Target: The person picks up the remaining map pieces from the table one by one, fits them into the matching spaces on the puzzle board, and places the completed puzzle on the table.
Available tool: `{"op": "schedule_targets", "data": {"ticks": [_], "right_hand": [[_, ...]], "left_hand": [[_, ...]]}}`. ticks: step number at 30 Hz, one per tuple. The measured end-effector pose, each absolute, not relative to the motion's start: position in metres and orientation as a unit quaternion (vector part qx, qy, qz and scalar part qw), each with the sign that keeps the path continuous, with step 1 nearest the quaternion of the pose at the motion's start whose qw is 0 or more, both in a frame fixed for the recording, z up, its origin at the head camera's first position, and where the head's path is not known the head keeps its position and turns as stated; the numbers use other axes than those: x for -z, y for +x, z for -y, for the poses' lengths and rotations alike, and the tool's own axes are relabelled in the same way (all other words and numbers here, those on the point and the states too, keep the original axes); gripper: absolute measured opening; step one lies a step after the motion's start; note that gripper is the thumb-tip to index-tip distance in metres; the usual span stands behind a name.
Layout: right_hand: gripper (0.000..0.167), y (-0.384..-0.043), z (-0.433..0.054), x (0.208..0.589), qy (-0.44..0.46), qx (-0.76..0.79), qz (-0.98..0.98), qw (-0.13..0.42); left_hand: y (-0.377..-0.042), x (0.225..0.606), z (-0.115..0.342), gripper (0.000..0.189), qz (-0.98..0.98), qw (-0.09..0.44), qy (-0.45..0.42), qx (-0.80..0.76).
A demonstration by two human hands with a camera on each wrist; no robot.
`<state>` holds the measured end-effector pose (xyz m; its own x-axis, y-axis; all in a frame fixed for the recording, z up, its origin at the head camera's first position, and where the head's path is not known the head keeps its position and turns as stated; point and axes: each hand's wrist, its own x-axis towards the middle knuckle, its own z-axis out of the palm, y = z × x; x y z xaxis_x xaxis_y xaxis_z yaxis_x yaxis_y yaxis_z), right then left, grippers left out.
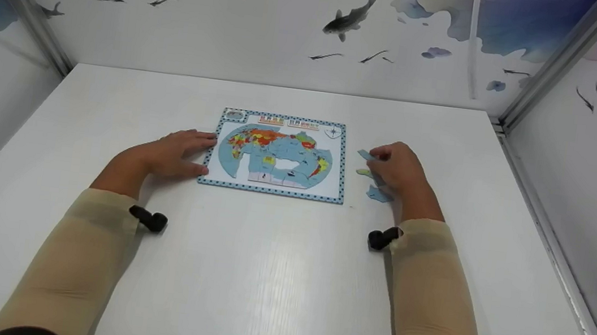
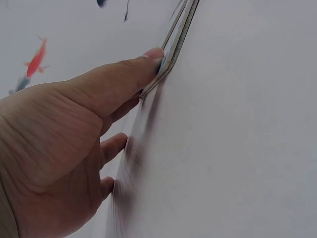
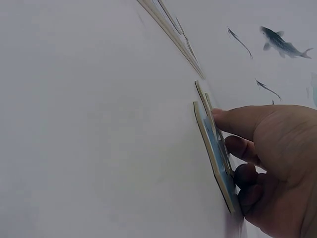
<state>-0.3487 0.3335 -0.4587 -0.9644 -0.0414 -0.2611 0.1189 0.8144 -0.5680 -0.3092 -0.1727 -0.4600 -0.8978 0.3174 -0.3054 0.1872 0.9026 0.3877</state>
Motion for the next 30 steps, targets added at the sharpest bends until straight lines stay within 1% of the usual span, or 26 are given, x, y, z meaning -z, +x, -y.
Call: {"op": "schedule_targets", "data": {"ticks": [7,11,14,21,26,30], "right_hand": [[0.042,-0.348,-0.331,0.46,0.017,0.306,-0.943,0.131],[0.04,-0.349,-0.332,0.463,0.001,0.297,-0.946,0.127],[0.041,-0.35,-0.333,0.463,-0.001,0.295,-0.947,0.128],[0.045,-0.349,-0.326,0.451,0.036,0.316,-0.941,0.118],[0.049,-0.347,-0.314,0.437,0.022,0.313,-0.943,0.108],[0.047,-0.349,-0.298,0.427,0.007,0.311,-0.944,0.108]], "left_hand": [[-0.309,0.46,0.172,0.081,-0.958,0.187,0.12,-0.181],[-0.31,0.461,0.173,0.081,-0.958,0.181,0.133,-0.18],[-0.31,0.462,0.174,0.081,-0.958,0.18,0.137,-0.178],[-0.31,0.462,0.175,0.08,-0.957,0.18,0.142,-0.177],[-0.31,0.461,0.174,0.08,-0.957,0.179,0.146,-0.177],[-0.31,0.459,0.173,0.08,-0.957,0.181,0.145,-0.176]]}}
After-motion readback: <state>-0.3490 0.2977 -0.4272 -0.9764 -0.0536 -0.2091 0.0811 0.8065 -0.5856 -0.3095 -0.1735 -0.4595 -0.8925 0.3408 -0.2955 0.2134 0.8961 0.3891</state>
